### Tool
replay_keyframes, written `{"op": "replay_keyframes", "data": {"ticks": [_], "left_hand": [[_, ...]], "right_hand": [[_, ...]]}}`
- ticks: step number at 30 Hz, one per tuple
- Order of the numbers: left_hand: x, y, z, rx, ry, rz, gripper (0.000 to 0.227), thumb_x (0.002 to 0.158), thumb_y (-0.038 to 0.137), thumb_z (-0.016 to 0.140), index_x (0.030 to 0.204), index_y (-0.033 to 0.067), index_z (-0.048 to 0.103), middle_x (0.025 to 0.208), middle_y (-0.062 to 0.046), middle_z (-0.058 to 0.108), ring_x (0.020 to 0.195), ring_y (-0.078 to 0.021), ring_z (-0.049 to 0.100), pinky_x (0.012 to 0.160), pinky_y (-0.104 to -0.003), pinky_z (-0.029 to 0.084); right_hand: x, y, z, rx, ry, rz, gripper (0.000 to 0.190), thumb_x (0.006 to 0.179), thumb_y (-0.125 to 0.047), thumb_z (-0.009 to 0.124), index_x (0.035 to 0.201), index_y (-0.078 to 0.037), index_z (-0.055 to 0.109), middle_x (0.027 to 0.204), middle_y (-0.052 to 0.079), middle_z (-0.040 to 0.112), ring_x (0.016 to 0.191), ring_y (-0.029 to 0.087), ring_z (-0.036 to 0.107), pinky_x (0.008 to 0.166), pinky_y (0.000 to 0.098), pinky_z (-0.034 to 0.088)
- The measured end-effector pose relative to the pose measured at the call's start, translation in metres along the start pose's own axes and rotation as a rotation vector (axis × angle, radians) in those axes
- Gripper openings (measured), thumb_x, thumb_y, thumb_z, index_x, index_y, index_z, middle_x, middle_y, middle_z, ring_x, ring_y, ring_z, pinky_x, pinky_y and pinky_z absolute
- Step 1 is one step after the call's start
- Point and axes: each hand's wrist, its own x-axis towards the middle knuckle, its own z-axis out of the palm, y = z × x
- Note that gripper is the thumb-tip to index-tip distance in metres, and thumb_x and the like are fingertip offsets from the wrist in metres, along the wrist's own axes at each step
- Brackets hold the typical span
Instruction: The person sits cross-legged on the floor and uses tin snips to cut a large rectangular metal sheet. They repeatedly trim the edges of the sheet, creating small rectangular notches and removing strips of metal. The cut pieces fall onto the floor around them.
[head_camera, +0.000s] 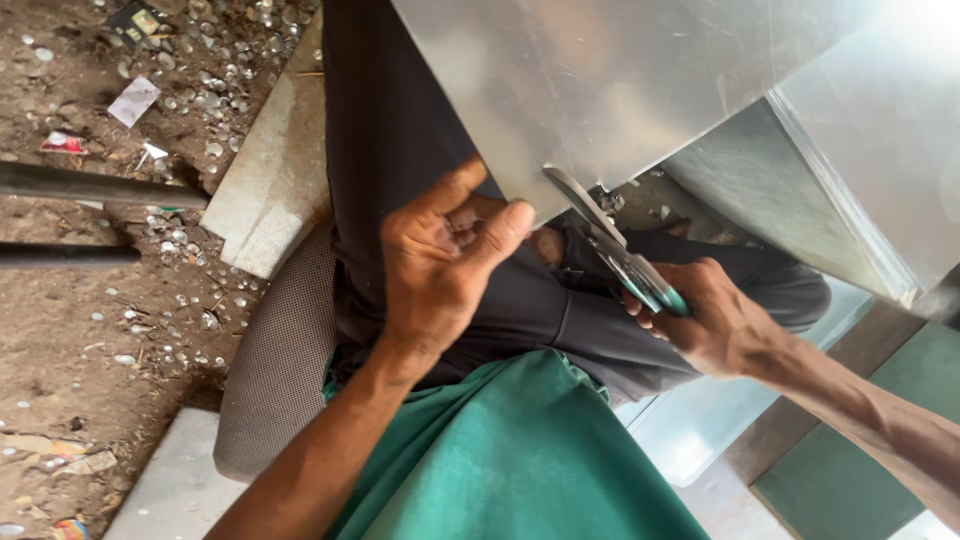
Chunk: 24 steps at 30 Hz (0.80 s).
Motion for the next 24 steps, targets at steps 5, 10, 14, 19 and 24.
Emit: {"op": "replay_keyframes", "data": {"ticks": [5,10,14,19,24], "left_hand": [[0.004,-0.001,0.013,0.039,-0.081,0.006,0.027,0.100,0.006,0.074,0.125,-0.0019,0.068,0.086,-0.008,0.078,0.080,-0.0083,0.074,0.079,-0.023,0.062],[0.005,-0.005,0.016,0.136,-0.043,-0.035,0.021,0.096,0.005,0.075,0.116,-0.0002,0.071,0.075,-0.005,0.073,0.067,-0.0032,0.064,0.064,-0.018,0.050],[0.007,-0.007,0.015,0.103,-0.084,0.004,0.008,0.099,0.002,0.077,0.102,0.0010,0.070,0.074,-0.005,0.074,0.065,-0.0034,0.065,0.064,-0.018,0.052],[0.010,-0.003,0.019,0.054,-0.064,-0.033,0.011,0.098,-0.001,0.077,0.097,0.0009,0.067,0.069,-0.004,0.070,0.064,-0.0039,0.061,0.066,-0.020,0.051],[0.018,-0.006,0.009,-0.100,-0.078,-0.120,0.021,0.085,-0.003,0.065,0.106,-0.0006,0.068,0.091,-0.002,0.072,0.080,-0.0063,0.065,0.076,-0.022,0.055]], "right_hand": [[-0.031,0.007,0.068,0.571,-0.022,0.062,0.073,0.066,-0.002,0.056,0.138,-0.015,0.049,0.127,0.006,0.064,0.106,0.020,0.069,0.076,0.0370,0.060],[-0.032,-0.018,0.106,0.727,0.154,-0.235,0.074,0.061,-0.002,0.047,0.135,0.001,0.050,0.122,0.019,0.061,0.114,0.029,0.060,0.098,0.0413,0.052],[-0.026,-0.034,0.098,0.653,0.253,-0.153,0.062,0.060,-0.006,0.047,0.121,0.000,0.054,0.105,0.014,0.065,0.093,0.025,0.063,0.082,0.0387,0.053],[-0.018,-0.043,0.091,0.523,0.255,0.065,0.024,0.069,-0.008,0.050,0.088,0.000,0.060,0.070,0.015,0.061,0.066,0.025,0.055,0.062,0.0428,0.046],[-0.018,-0.030,0.091,0.423,0.318,-0.016,0.015,0.075,-0.010,0.054,0.086,-0.001,0.059,0.064,0.011,0.060,0.059,0.022,0.055,0.058,0.0409,0.045]]}}
